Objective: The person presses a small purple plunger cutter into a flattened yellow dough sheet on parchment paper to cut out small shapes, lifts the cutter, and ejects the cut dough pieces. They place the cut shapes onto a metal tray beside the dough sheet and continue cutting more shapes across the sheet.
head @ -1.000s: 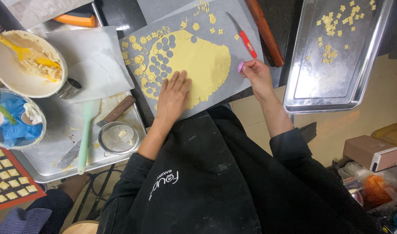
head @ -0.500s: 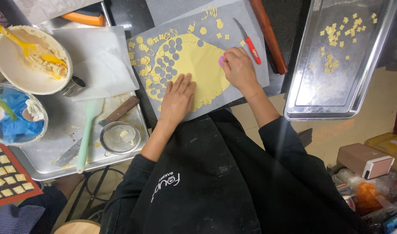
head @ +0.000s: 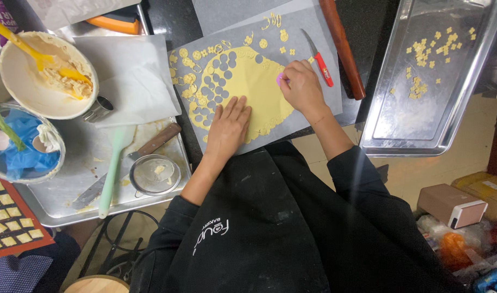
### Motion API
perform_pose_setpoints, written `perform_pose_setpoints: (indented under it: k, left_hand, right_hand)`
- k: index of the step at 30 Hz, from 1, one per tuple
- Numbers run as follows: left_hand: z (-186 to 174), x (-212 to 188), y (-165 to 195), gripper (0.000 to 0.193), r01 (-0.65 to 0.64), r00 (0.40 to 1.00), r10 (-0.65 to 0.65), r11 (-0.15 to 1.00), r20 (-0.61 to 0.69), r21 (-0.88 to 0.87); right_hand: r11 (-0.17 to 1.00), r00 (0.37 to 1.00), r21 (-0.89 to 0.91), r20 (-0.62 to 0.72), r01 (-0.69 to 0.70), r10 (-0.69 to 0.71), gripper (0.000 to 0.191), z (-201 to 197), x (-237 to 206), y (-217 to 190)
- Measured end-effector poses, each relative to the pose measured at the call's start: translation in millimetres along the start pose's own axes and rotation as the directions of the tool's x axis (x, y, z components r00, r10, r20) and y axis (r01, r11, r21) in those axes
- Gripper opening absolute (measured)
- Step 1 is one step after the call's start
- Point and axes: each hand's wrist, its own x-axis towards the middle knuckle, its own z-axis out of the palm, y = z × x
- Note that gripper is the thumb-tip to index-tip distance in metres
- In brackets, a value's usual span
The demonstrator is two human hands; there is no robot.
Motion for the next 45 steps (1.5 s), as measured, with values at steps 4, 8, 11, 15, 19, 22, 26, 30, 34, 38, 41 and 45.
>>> perform_pose_setpoints:
  k: [4,8,11,15,19,22,26,30,34,38,41,45]
  left_hand:
    - [-2,2,1,0.04,-0.01,1.0,0.01,1.0,0.003,0.011]
    - [-4,6,1,0.039,-0.01,1.0,0.01,1.0,0.01,0.004]
    - [-4,8,3,0.039,-0.014,1.0,0.014,1.0,0.008,0.004]
    - [-4,11,3,0.037,-0.004,1.0,0.004,1.0,-0.003,0.013]
    - [-5,14,4,0.034,-0.009,1.0,0.009,1.0,-0.013,0.003]
    - [-8,16,5,0.034,-0.007,1.0,0.008,1.0,-0.017,0.005]
    - [-13,22,10,0.035,-0.01,0.998,0.012,1.0,-0.064,0.022]
    - [-15,44,14,0.024,0.013,1.0,-0.014,0.998,-0.024,-0.065]
    - [-3,91,22,0.017,-0.044,0.99,0.034,0.997,-0.137,-0.069]
    - [12,133,33,0.016,-0.149,0.977,0.139,0.987,-0.161,-0.052]
    - [20,149,35,0.009,-0.187,0.975,0.185,0.982,-0.12,-0.002]
    - [28,165,39,0.008,-0.196,0.977,0.196,0.981,-0.084,0.005]
  right_hand:
    - [1.0,1.0,0.01,0.003,-0.011,0.011,0.009,-1,-2,3]
    - [0.999,1.0,0.036,-0.009,-0.001,0.002,0.009,2,-3,6]
    - [0.999,1.0,0.03,-0.004,-0.021,0.021,0.011,4,-4,7]
    - [0.999,0.999,0.045,-0.033,0.002,-0.001,0.01,5,-4,10]
    - [0.999,1.0,0.032,-0.028,-0.008,0.009,0.01,4,-2,12]
    - [0.999,1.0,0.032,-0.026,-0.004,0.005,0.01,3,0,13]
    - [1.0,1.0,0.016,-0.011,-0.023,0.023,0.01,-1,3,10]
    - [0.996,0.999,0.074,-0.016,-0.04,0.041,0.013,-12,1,10]
    - [0.996,0.999,0.083,-0.022,-0.031,0.033,0.016,-17,-3,16]
    - [0.997,0.997,0.081,-0.069,-0.013,0.019,0.014,-11,-6,25]
    - [0.997,0.995,0.062,-0.089,-0.038,0.044,0.007,-5,-9,33]
    - [0.991,0.991,0.074,-0.071,-0.11,0.115,0.004,1,-10,40]
